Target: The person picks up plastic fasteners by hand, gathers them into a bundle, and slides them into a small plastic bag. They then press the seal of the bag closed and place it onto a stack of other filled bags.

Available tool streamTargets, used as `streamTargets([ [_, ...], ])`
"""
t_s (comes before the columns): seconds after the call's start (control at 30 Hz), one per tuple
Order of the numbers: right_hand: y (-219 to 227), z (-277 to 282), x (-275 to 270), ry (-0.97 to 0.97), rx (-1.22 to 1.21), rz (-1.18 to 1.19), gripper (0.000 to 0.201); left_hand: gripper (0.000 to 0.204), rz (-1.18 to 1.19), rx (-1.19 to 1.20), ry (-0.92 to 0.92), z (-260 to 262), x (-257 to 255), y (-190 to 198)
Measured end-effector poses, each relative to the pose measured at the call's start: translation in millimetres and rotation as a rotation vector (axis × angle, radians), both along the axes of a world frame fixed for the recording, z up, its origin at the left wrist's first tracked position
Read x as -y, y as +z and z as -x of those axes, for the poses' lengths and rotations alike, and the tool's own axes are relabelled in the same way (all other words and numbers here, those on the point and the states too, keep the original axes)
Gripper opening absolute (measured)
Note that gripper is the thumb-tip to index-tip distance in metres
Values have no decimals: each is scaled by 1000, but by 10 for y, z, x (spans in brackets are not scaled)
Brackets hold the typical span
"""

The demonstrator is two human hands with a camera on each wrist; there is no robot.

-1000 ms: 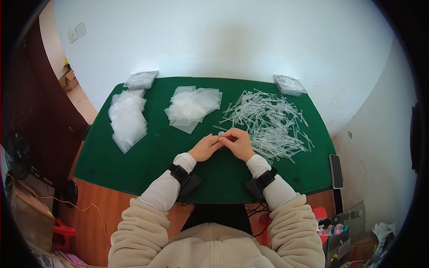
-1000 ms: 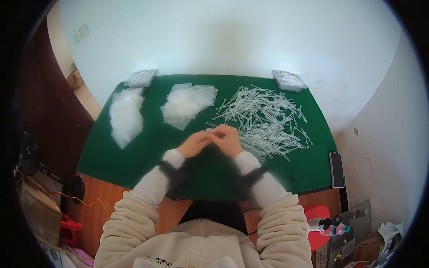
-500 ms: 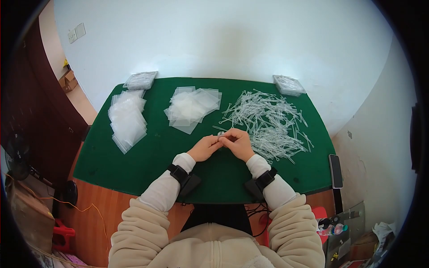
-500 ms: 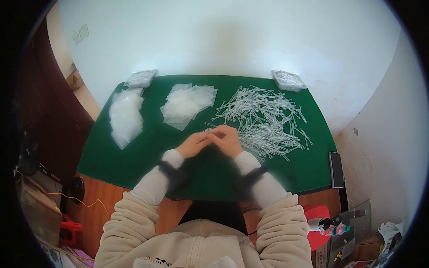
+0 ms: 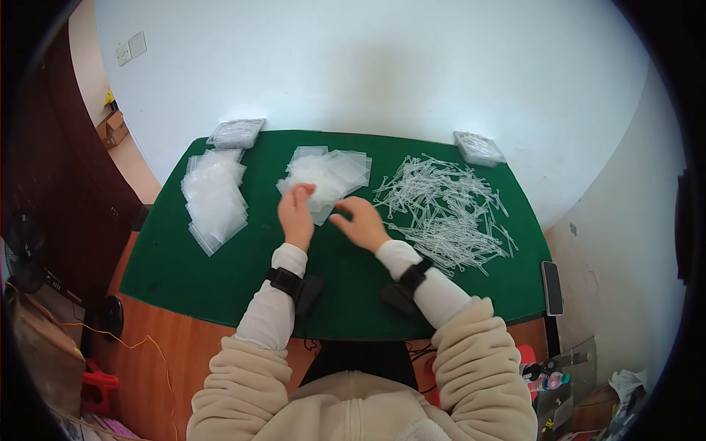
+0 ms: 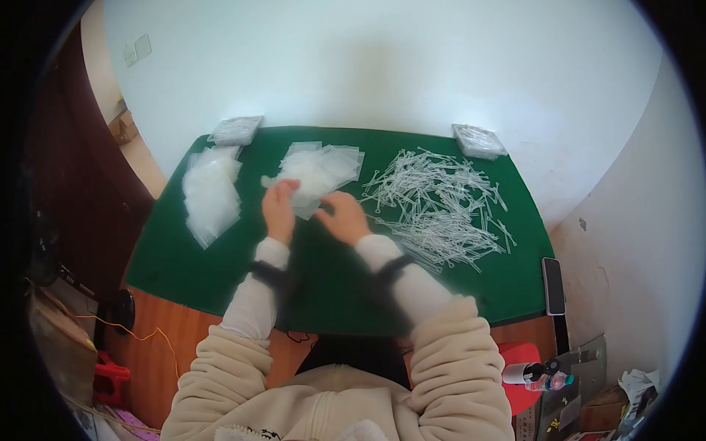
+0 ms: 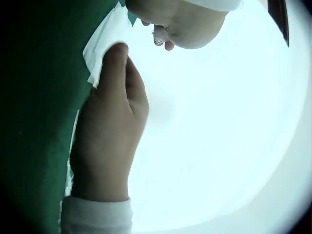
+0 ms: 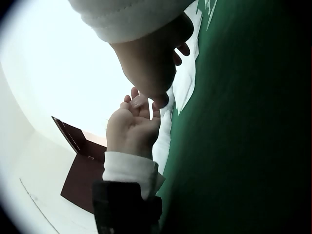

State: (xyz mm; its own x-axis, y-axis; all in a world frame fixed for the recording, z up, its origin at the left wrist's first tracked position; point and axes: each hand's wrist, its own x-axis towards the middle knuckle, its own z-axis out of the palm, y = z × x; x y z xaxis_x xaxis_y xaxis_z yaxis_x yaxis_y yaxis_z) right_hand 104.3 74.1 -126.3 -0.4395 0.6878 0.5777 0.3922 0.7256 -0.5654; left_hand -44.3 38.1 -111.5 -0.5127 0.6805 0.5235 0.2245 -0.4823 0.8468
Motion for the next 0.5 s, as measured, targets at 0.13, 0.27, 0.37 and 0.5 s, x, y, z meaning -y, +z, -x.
streamTargets([
  [0.13, 74, 596, 99, -105, 260, -277, 39, 25, -98, 413, 45, 274, -84, -49],
  [0.27, 5, 645, 90, -111, 456, -147, 26, 22, -84, 451, 21, 288, -82, -63],
  [0.37, -21, 399, 145, 30, 455, -282, 18, 21, -53, 447, -36, 260, -89, -50],
  [0.5, -13, -193, 234, 203, 380, -395, 14, 22, 25, 490, -222, 100, -19, -10],
])
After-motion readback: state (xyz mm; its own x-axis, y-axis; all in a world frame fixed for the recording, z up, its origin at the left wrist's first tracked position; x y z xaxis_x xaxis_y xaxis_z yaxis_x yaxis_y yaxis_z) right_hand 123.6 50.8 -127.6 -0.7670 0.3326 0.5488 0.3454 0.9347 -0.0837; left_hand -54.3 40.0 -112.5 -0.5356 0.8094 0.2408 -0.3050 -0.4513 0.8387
